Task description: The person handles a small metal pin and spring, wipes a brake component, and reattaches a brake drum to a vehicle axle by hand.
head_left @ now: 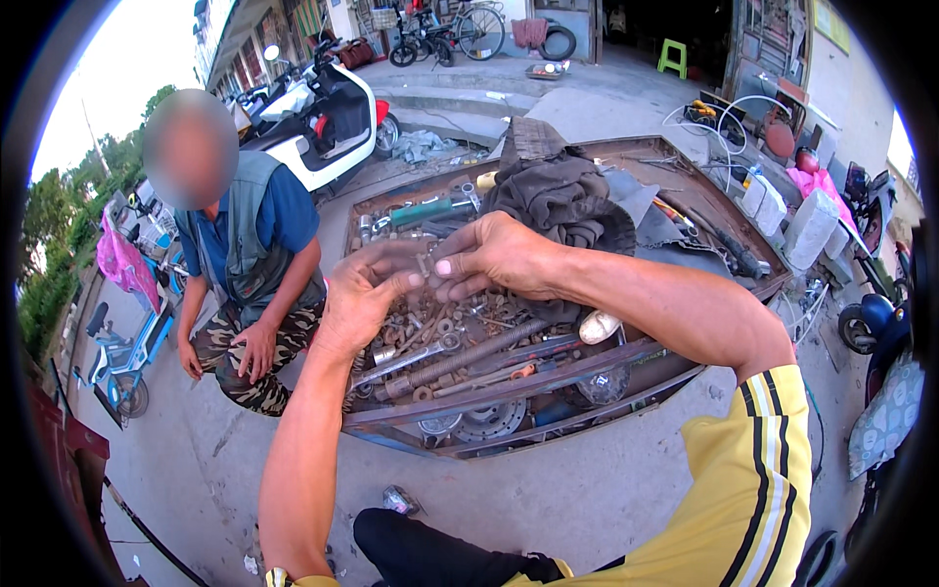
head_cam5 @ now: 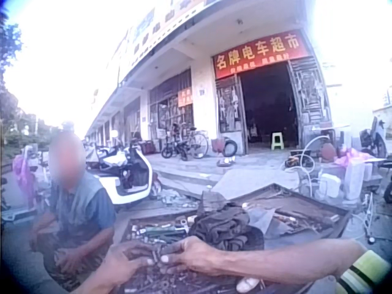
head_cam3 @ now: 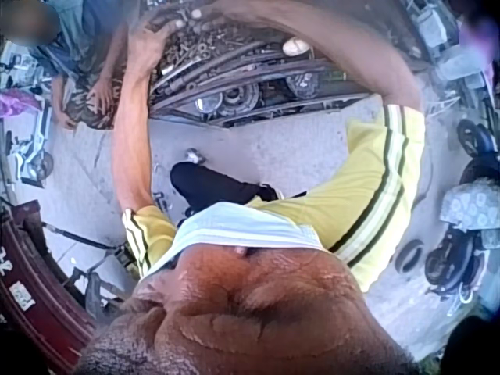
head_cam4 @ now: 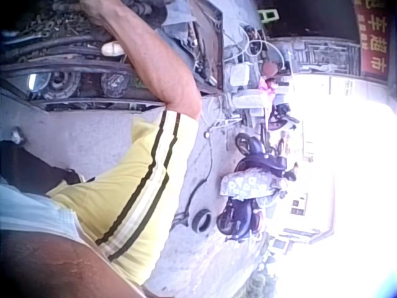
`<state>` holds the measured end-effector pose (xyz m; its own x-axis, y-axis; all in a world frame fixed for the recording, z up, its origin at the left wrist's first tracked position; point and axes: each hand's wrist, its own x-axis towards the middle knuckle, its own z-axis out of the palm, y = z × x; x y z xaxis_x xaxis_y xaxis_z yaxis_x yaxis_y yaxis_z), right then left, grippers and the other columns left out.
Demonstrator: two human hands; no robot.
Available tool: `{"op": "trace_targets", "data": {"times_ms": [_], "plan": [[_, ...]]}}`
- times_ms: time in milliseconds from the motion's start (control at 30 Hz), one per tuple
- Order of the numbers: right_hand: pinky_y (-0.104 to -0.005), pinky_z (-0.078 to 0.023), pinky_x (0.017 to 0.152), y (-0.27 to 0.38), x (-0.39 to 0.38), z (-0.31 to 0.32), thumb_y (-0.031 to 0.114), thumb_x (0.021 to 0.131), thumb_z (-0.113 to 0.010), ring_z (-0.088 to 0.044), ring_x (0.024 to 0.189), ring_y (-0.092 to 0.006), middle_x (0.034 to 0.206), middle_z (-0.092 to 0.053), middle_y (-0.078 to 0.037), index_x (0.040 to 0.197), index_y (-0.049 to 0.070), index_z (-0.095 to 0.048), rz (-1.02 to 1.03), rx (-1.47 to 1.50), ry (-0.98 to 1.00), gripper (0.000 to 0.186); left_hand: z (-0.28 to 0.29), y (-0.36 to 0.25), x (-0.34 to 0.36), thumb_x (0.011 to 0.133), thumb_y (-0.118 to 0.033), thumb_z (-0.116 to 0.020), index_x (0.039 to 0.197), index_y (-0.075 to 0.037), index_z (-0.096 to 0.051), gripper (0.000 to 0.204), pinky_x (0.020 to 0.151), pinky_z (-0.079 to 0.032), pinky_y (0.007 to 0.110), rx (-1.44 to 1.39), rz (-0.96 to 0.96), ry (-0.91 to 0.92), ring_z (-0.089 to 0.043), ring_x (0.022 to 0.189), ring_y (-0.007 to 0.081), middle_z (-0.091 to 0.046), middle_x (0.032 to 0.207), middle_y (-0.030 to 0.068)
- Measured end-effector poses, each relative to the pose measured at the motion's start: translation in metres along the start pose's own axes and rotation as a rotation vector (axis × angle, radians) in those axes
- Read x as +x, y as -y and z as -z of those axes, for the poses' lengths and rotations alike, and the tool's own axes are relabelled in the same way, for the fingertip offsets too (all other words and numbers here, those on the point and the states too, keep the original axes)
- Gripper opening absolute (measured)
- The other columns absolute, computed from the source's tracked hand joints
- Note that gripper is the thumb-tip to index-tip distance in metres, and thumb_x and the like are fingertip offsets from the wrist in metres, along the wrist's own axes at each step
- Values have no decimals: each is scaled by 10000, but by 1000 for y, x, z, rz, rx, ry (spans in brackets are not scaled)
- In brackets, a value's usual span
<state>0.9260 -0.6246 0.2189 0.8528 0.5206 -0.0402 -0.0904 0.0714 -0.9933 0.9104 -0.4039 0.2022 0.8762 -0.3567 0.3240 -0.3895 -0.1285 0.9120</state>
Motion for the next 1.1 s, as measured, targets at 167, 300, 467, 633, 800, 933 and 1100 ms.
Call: {"op": "trace_targets", "data": {"times_ms": [167,300,467,633,800,933,1100], "plan": [[-299,-642,740,0,1,-1,6,911,-671,-724,830,-262,976,-693,-201,1117,-147,-629,5,-17,12,260,1,0,-1,873,-45,-720,1164,21,-630,312,761,-516,234,-11,-5,-1,-634,830,87,-705,923,52],[-301,-642,730,1,0,-1,-1,909,-668,-724,824,-266,967,-692,-200,1111,-148,-629,4,-57,4,253,0,0,-1,868,-59,-734,1165,22,-630,325,763,-517,234,0,-8,-7,-636,838,89,-707,923,53],[-301,-642,714,-1,0,-1,-8,909,-663,-725,810,-269,953,-689,-202,1101,-152,-623,11,-77,3,243,-1,2,0,865,-60,-738,1161,23,-630,326,770,-518,237,3,-24,-8,-637,845,90,-709,928,55],[-301,-640,707,0,0,-1,-11,912,-657,-725,805,-269,943,-687,-202,1110,-155,-611,12,-96,5,249,0,2,0,861,-56,-740,1156,25,-629,325,772,-517,239,-14,-1,1,-634,840,90,-708,923,57],[-298,-638,704,-1,0,-1,-7,914,-655,-726,807,-268,947,-686,-202,1107,-157,-610,18,-114,8,249,0,2,-1,856,-52,-737,1166,18,-633,334,745,-510,239,-14,7,3,-637,823,92,-712,920,62],[-295,-635,702,-1,0,-2,-4,915,-654,-727,810,-267,951,-687,-203,1106,-157,-610,18,-113,12,248,1,3,-1,853,-44,-726,1186,0,-645,345,701,-500,240,-15,-7,0,-638,798,94,-722,923,65],[-293,-635,706,-2,-1,0,-3,918,-651,-727,809,-267,953,-689,-206,1107,-158,-609,19,-116,17,248,0,1,0,852,-69,-752,1149,24,-631,335,757,-511,236,-2,7,5,-641,827,91,-712,911,59]]}}
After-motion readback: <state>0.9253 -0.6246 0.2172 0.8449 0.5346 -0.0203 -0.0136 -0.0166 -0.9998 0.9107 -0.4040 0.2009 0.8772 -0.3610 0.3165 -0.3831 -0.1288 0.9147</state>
